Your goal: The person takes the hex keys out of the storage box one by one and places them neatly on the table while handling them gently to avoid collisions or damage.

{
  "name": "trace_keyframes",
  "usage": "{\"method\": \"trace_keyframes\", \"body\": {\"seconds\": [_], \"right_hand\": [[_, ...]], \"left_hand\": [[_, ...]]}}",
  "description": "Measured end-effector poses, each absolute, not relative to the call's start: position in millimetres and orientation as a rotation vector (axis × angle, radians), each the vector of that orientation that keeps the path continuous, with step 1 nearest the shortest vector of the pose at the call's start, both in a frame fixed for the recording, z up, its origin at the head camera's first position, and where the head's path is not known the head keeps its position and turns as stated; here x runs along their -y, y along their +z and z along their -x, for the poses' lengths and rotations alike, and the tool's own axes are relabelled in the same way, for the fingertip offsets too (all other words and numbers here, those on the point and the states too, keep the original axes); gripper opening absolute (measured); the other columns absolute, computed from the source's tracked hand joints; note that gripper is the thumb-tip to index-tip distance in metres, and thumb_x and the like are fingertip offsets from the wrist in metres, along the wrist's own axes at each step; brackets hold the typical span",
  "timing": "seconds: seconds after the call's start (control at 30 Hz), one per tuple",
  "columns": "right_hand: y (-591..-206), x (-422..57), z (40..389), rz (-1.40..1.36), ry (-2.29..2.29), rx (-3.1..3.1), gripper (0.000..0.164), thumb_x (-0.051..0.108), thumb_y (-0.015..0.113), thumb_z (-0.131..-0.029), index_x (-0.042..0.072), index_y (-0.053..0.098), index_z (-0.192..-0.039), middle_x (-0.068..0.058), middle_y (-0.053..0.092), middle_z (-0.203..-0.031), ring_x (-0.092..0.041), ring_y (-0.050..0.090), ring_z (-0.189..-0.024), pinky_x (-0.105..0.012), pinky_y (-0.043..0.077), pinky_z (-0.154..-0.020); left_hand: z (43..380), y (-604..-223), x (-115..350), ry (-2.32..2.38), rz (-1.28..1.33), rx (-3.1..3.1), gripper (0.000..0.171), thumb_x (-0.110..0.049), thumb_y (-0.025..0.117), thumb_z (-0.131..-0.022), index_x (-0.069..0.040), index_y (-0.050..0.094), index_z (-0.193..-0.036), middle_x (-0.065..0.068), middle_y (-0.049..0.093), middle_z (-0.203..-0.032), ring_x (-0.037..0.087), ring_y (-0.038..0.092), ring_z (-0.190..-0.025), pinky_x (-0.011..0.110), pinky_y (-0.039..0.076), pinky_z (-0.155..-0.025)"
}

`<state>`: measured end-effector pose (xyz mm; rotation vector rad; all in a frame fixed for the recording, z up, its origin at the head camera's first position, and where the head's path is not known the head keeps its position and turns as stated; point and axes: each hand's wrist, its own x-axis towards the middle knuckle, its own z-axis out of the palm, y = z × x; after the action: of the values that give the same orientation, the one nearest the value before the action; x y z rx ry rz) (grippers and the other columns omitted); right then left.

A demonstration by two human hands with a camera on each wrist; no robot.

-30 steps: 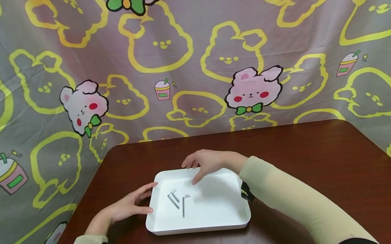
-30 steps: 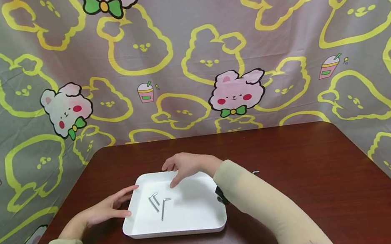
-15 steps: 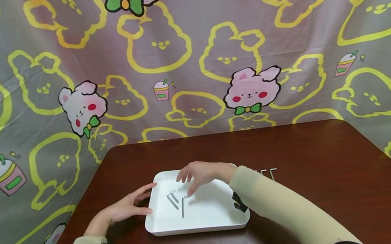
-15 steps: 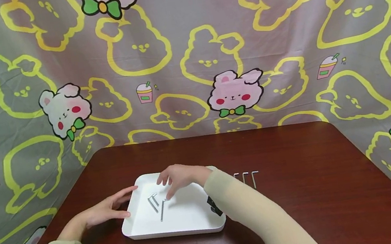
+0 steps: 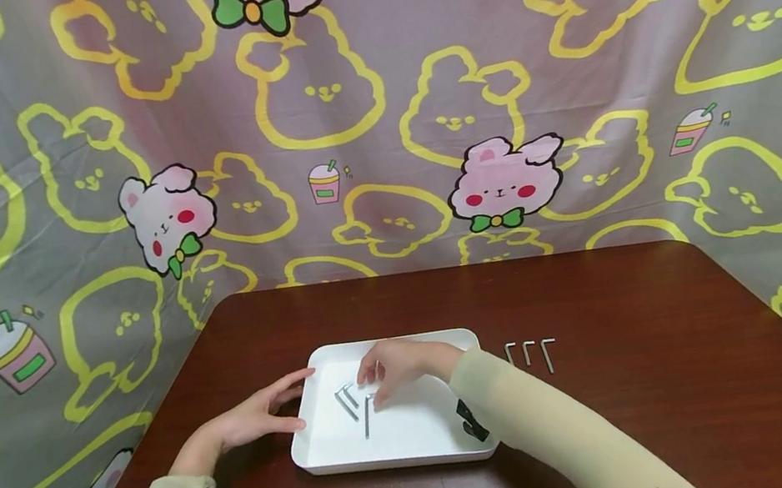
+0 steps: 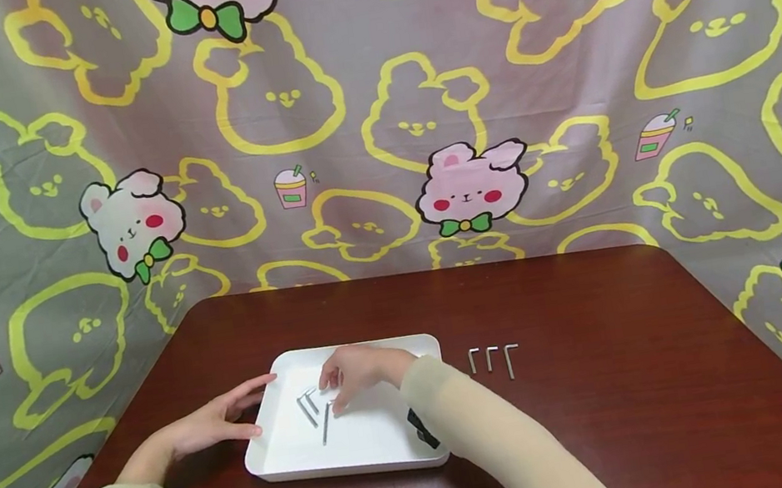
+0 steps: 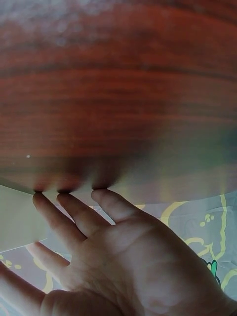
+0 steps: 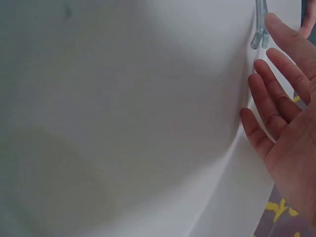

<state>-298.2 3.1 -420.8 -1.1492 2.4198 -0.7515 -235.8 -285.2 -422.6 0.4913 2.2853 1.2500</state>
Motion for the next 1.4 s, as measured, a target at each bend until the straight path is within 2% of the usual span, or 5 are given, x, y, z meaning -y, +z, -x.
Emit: {"method": "trace_keyframes", "body": {"seconds": [0.37,0.6,1.07,1.4], "right_hand": [[-430,-3,298,1.183,-0.807,-2.462,0.014,0.010,0.085,-0.074,0.010,0.074,-0.084,0.009,0.060,-0.074,-0.002,0.051,-0.070,-0.018,0.044,-0.068],[-433,-1,298,1.149,-0.789,-2.494,0.009,0.012,0.084,-0.076,0.013,0.077,-0.080,0.011,0.058,-0.070,-0.002,0.050,-0.068,-0.018,0.043,-0.065],[-436,2,297,0.972,-0.855,-2.504,0.010,0.013,0.083,-0.077,0.016,0.076,-0.071,0.011,0.063,-0.070,-0.002,0.053,-0.066,-0.017,0.044,-0.064],[-436,2,296,1.103,-0.825,-2.504,0.010,0.007,0.082,-0.077,0.011,0.075,-0.071,0.012,0.061,-0.065,0.002,0.051,-0.061,-0.014,0.044,-0.061]], "left_hand": [[236,-423,285,1.250,-0.476,-2.287,0.082,-0.022,0.072,-0.088,-0.013,0.024,-0.154,0.025,0.023,-0.154,0.045,0.024,-0.139,0.067,0.023,-0.104],[236,-423,284,1.247,-0.470,-2.288,0.082,-0.023,0.072,-0.088,-0.013,0.024,-0.154,0.025,0.022,-0.155,0.045,0.023,-0.139,0.067,0.022,-0.104],[237,-423,284,1.238,-0.456,-2.295,0.083,-0.024,0.072,-0.088,-0.014,0.024,-0.154,0.025,0.023,-0.154,0.046,0.024,-0.139,0.069,0.022,-0.104],[236,-422,283,1.240,-0.435,-2.293,0.082,-0.024,0.072,-0.088,-0.015,0.024,-0.154,0.024,0.023,-0.155,0.045,0.024,-0.139,0.068,0.021,-0.104]]}}
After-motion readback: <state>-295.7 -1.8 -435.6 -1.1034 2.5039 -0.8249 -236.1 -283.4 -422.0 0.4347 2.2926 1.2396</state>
